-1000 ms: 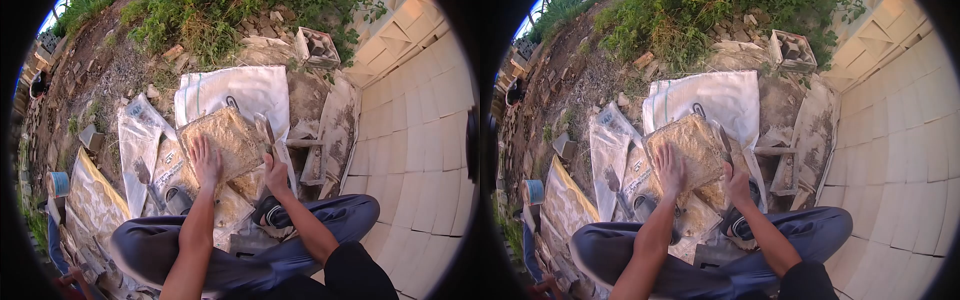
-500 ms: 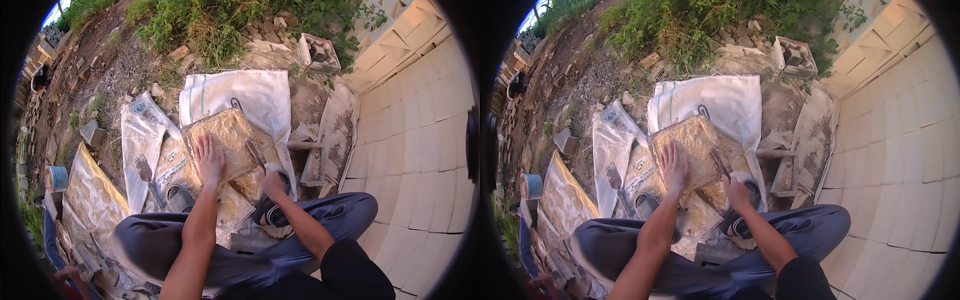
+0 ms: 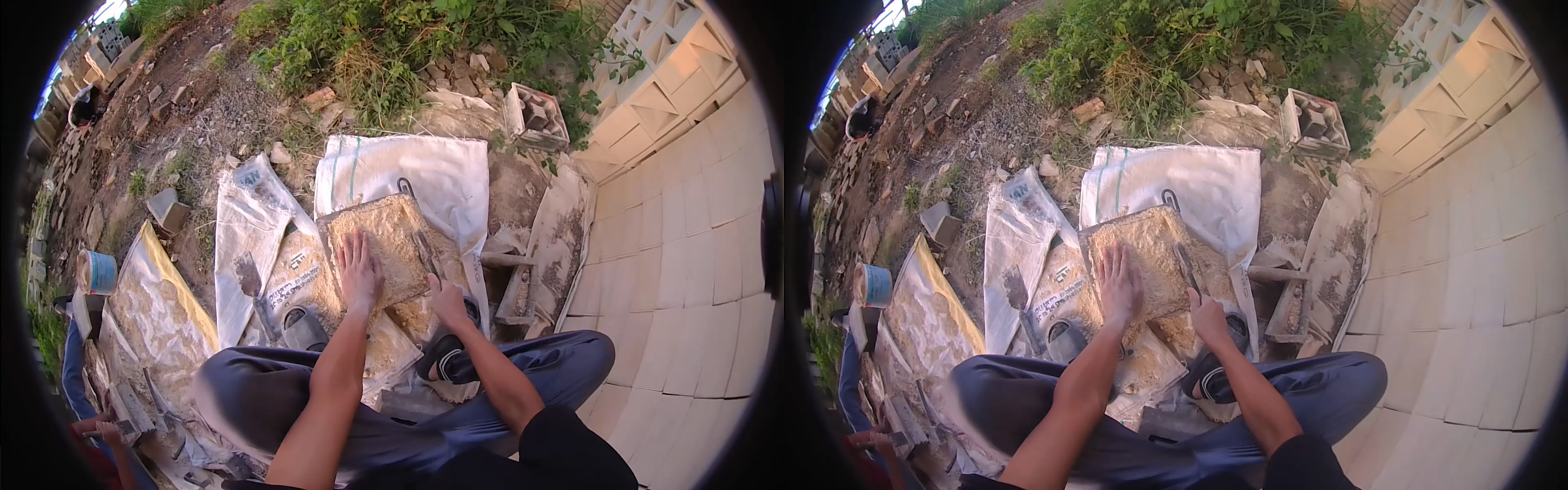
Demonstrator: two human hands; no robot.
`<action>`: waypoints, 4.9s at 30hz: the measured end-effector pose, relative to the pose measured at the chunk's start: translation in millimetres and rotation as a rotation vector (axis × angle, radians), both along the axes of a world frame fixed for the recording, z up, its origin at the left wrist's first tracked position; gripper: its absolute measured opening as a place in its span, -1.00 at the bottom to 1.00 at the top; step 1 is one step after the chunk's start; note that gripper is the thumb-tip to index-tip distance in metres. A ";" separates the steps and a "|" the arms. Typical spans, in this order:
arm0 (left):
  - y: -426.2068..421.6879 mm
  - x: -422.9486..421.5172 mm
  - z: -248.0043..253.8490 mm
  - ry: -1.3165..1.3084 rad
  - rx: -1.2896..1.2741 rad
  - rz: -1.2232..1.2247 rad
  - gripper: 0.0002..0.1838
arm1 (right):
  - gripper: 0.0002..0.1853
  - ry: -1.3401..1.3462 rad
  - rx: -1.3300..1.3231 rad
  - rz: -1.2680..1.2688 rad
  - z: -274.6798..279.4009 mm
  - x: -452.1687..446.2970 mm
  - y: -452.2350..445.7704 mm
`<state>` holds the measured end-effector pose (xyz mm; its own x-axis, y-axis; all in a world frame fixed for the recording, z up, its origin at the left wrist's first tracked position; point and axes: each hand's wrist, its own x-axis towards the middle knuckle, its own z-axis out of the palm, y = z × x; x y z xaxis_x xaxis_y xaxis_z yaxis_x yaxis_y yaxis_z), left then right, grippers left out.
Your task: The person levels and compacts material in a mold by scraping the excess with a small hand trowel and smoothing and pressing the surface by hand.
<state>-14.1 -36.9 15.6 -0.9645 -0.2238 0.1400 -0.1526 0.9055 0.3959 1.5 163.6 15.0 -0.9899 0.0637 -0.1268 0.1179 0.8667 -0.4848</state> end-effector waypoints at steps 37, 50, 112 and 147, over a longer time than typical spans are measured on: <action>8.4 54.6 -14.2 -0.006 0.047 0.203 -0.12 | -0.27 -0.014 -0.610 -0.078 21.1 34.9 -17.6; 8.0 51.8 -11.9 0.021 0.081 0.201 -0.17 | -0.36 0.099 -0.488 -0.077 44.5 34.2 -14.0; -124.0 -7.9 -91.8 -0.449 1.103 0.483 -0.61 | -0.25 -0.364 -0.328 0.090 -50.0 96.5 -89.5; -74.9 10.0 -60.5 -0.019 1.133 0.792 -0.83 | -0.15 -0.212 -0.431 -0.086 34.0 49.1 -41.6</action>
